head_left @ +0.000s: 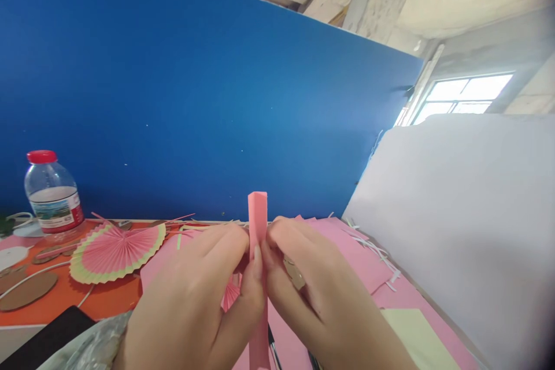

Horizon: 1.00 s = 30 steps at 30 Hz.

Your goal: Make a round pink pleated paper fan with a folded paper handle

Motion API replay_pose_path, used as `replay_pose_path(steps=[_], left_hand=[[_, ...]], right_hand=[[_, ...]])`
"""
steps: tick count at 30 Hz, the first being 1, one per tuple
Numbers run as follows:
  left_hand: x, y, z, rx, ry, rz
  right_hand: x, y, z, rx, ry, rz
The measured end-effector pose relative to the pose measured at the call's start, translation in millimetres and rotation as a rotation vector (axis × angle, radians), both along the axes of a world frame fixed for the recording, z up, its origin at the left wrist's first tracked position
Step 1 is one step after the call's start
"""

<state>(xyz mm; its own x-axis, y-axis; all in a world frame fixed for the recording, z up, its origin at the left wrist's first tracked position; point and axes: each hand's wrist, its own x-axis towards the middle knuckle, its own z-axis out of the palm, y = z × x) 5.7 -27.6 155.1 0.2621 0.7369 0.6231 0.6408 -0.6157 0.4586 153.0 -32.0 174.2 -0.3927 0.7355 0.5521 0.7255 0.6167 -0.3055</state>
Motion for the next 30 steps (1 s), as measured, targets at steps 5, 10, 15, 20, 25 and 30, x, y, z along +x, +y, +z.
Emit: replay_pose_path(steps=[5,10,15,20,25,30], left_hand=[[-3.1,1.3,0.5,0.039,0.021,0.029],[-6.4,5.4,0.8,0.121,0.056,-0.023],[-4.8,5.4,1.7,0.099,0.074,-0.014],[-3.0,0.2,1.5,0.059,0.034,0.013],[-4.0,2.5,3.0,0.106,0.047,-0.011],[-4.6,3.4,3.4,0.105,0.068,-0.015]], right_hand=[[2.4,0.1,-1.0,0.046,-0.044,0.04],[2.8,-2.6,0.2,0.028,-0.031,0.041],[1.9,-2.9,-0.2,0.033,-0.019,0.016],[3.4,-1.0,0.0,0.046,-0.04,0.031],[0.9,-1.8,-2.8,0.059,-0.051,-0.003],[1.0,-1.9,-4.6,0.06,-0.016,-0.029]])
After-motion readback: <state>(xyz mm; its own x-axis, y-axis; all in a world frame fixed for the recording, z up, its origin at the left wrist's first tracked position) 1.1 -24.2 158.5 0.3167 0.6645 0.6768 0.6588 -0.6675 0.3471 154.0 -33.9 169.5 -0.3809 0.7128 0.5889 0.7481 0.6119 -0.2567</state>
